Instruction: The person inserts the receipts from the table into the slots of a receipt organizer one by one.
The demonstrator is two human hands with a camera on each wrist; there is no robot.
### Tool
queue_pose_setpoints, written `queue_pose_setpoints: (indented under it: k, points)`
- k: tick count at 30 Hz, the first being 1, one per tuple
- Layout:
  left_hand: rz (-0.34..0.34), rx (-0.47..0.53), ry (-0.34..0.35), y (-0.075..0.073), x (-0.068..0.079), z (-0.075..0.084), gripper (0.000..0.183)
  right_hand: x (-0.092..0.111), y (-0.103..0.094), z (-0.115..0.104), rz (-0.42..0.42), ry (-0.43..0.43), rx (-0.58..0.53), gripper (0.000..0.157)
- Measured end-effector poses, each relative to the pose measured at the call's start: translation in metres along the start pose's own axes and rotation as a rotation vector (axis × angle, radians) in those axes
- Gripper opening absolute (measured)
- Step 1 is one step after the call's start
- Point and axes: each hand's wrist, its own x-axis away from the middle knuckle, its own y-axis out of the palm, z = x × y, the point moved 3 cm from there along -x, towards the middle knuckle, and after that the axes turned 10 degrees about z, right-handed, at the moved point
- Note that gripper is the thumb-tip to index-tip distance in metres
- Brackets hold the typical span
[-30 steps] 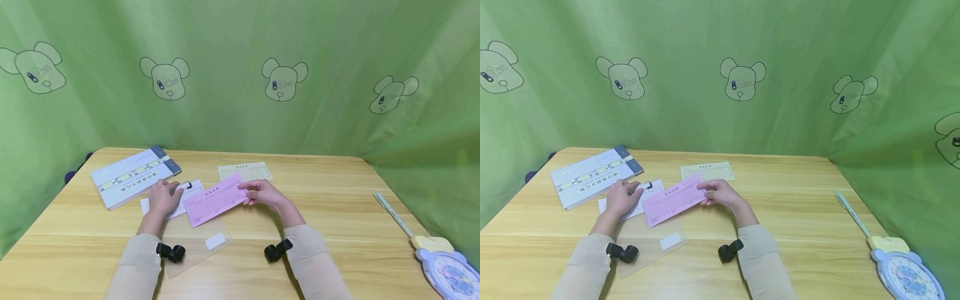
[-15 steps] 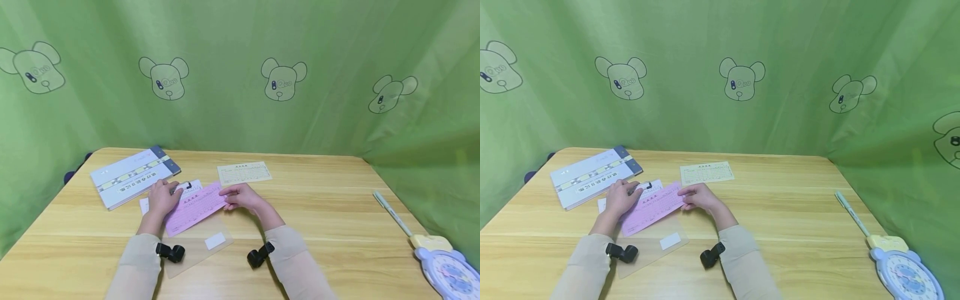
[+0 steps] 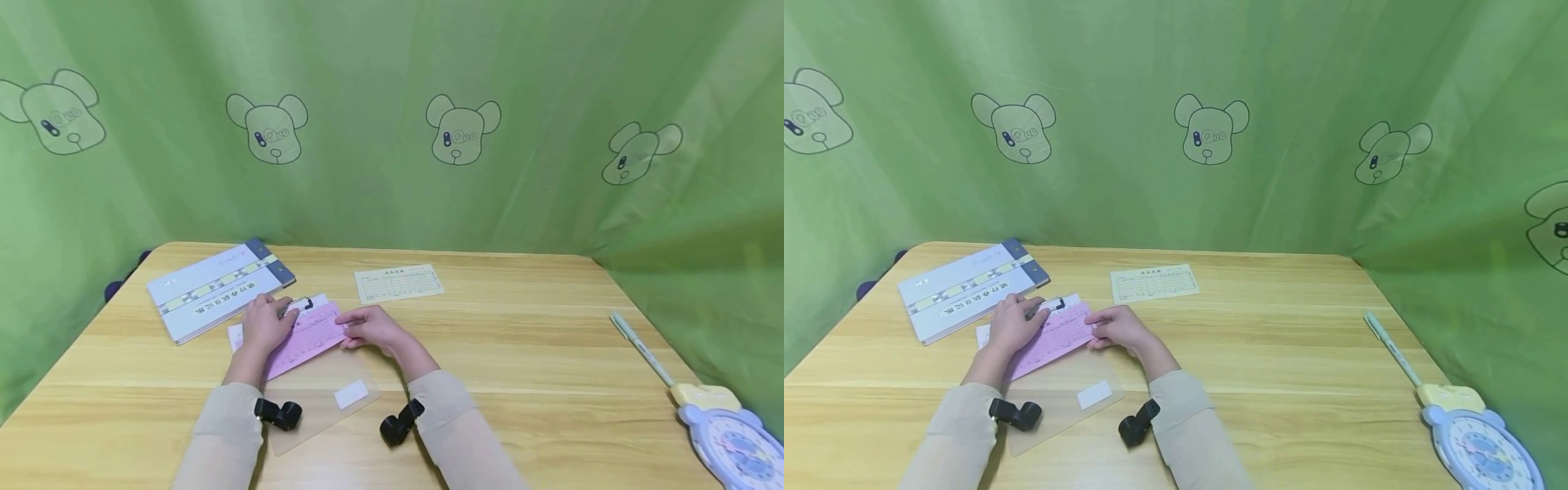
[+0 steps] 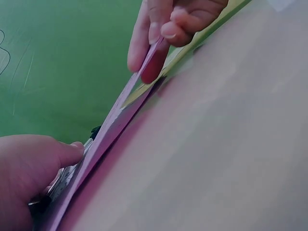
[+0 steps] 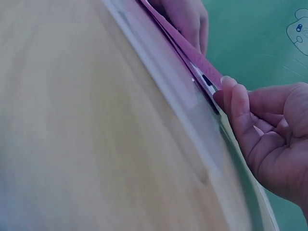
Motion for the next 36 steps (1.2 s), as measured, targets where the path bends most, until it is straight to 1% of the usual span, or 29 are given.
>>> queue_pose_setpoints:
  k: [5, 10, 12, 16, 19, 24, 28, 32, 36]
  points:
    - [-0.001, 0.002, -0.006, 0.0005, 0.0003, -0.0006, 0.040, -0.0042, 0.0059, 0.0028, 0.020, 0.033, -0.016, 0.029]
    - [-0.005, 0.001, -0.008, 0.0002, 0.0006, 0.0000, 0.040, -0.0075, 0.0084, 0.0035, 0.037, 0.047, -0.013, 0.029]
    - [-0.010, -0.002, -0.008, 0.0002, 0.0006, 0.0001, 0.040, -0.0030, 0.0095, -0.0014, 0.040, 0.046, -0.006, 0.029]
    - [-0.020, -0.013, -0.004, -0.0001, 0.0008, -0.0004, 0.040, -0.0022, 0.0106, -0.0029, 0.049, 0.053, -0.005, 0.029]
    - [-0.018, -0.024, 0.012, -0.0004, 0.0008, -0.0010, 0.039, -0.0073, 0.0107, 0.0014, 0.058, 0.058, -0.007, 0.029]
    - [0.000, -0.061, 0.063, 0.0005, -0.0012, -0.0012, 0.038, -0.0087, 0.0107, 0.0014, 0.063, 0.052, -0.002, 0.028]
    - [0.000, -0.103, 0.102, 0.0013, -0.0025, -0.0006, 0.037, -0.0085, 0.0106, 0.0008, 0.069, 0.058, -0.002, 0.028]
    - [-0.005, -0.120, 0.122, 0.0011, -0.0026, 0.0006, 0.035, -0.0086, 0.0107, 0.0004, 0.072, 0.067, -0.005, 0.029]
    - [-0.010, -0.118, 0.124, 0.0008, -0.0030, 0.0013, 0.035, -0.0089, 0.0107, -0.0004, 0.076, 0.069, -0.006, 0.029]
